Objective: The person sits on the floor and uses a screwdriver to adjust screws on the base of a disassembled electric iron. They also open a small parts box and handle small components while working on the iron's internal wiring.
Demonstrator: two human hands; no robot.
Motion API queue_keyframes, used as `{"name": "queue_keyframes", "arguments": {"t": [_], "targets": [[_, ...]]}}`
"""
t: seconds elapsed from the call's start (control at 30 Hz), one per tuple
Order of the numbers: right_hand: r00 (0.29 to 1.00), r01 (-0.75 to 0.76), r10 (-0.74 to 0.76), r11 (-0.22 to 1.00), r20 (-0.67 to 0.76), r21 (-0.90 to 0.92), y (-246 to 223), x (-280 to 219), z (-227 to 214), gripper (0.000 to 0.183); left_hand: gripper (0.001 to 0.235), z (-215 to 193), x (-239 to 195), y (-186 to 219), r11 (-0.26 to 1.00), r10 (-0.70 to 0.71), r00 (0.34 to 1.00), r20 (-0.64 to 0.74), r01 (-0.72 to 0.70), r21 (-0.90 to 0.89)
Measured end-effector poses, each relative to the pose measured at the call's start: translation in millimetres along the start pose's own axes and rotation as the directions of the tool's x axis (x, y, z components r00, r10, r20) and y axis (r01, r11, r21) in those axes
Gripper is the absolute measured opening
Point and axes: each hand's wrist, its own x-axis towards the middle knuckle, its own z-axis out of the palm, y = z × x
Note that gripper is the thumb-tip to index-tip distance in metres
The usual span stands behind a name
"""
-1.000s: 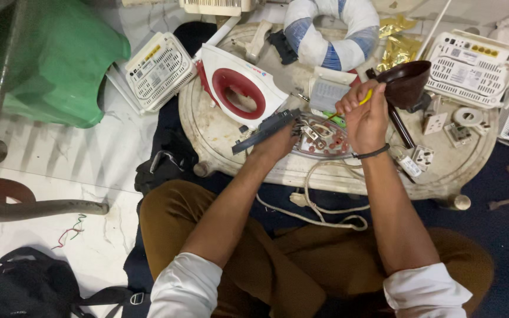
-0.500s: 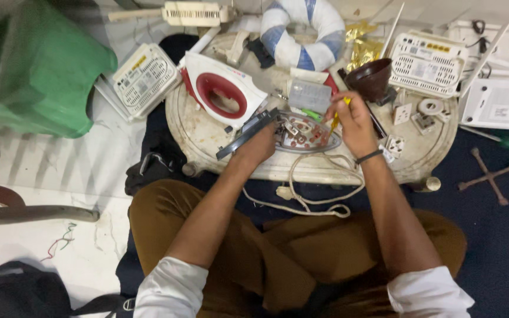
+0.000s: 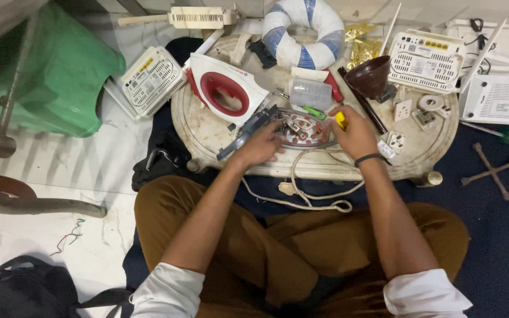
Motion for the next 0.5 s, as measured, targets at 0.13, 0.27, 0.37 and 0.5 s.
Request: {"name": "queue_keyframes", "arguments": {"t": [0.13,0.27,0.37,0.5], "targets": [[0.973,-0.174,0.202,0.961,0.115,-0.217,-17.7,-6.4,6.0,0.029,0.083,16.9,15.2,-12.9,0.947,0.32,0.947,-0.029,-0.32,-0.01],[0.934,-0.226,0.275,0.95,0.229,-0.217,-26.0,-3.6,7.2,0.033,0.098,25.0,28.0,-20.7,0.953,0.286,0.923,-0.259,-0.301,-0.021],[0.93,-0.201,0.255,0.956,0.265,-0.214,-26.3,-1.4,8.0,0.034,0.101,30.0,25.5,-21.7,0.966,0.237,0.89,-0.39,-0.257,-0.001],[0.941,-0.161,0.214,0.965,0.264,-0.208,-23.9,1.9,12.7,0.045,0.11,36.1,9.4,-9.4,0.982,0.179,0.871,-0.457,-0.132,0.133]]}}
